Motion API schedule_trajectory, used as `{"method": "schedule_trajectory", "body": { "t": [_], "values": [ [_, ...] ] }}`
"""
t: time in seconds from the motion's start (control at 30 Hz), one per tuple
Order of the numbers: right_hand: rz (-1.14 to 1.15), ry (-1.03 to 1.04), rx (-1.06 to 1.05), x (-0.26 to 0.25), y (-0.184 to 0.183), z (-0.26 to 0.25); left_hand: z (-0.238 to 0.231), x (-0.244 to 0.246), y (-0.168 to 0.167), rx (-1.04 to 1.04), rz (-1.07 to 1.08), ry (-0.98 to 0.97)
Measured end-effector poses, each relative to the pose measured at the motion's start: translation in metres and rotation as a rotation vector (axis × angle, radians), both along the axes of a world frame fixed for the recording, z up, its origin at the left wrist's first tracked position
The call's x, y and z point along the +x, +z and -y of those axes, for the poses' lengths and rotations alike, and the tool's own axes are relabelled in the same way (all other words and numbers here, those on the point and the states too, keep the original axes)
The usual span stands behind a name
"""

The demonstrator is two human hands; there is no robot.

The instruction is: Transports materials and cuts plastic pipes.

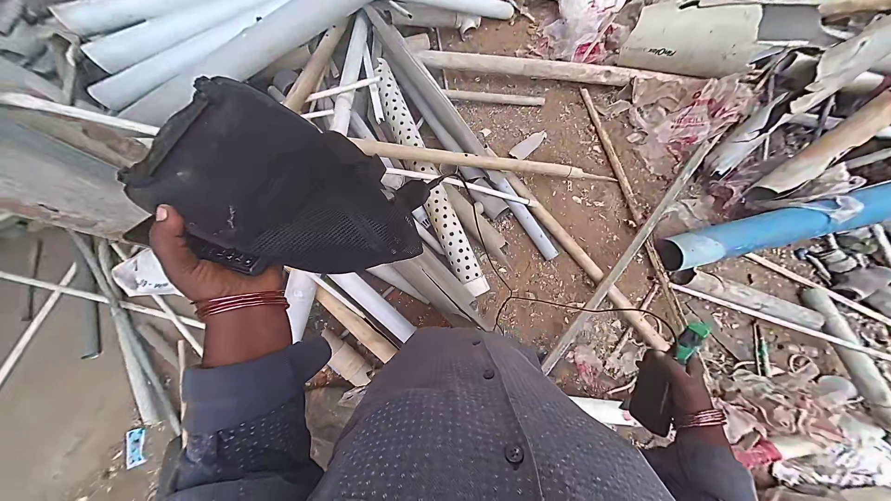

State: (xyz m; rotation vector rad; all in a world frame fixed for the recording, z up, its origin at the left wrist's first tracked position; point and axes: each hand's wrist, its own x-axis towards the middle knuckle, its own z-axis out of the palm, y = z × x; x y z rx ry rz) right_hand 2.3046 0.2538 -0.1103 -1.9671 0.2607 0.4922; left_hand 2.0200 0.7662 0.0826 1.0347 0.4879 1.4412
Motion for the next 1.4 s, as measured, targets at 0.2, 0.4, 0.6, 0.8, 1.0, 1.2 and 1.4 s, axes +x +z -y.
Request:
{"method": "schedule_trajectory", "body": {
  "t": [0.2,0.4,0.6,0.8,1.0,1.2,1.4],
  "values": [
    [0.019,-0.176,0.108,0.034,-0.012,-0.009,0.02,0.027,-0.03,-0.218,-0.154,0.084],
    [-0.093,-0.131,0.144,0.019,-0.025,-0.041,0.034,0.044,-0.082,-0.55,-0.303,0.16],
    [-0.197,-0.057,0.095,0.016,-0.047,-0.048,0.037,0.053,-0.148,-0.811,-0.475,0.228],
    [-0.189,-0.065,0.067,0.021,-0.032,-0.066,0.041,0.062,-0.194,-0.986,-0.625,0.264],
    [-0.167,-0.015,0.065,0.042,-0.02,-0.083,0.036,0.071,-0.229,-1.148,-0.694,0.241],
    [-0.127,0.064,0.097,0.066,0.002,-0.124,0.025,0.097,-0.269,-1.153,-0.743,0.18],
    [-0.153,0.146,0.115,0.078,0.005,-0.171,-0.001,0.142,-0.329,-1.237,-0.699,0.127]
  ]
}}
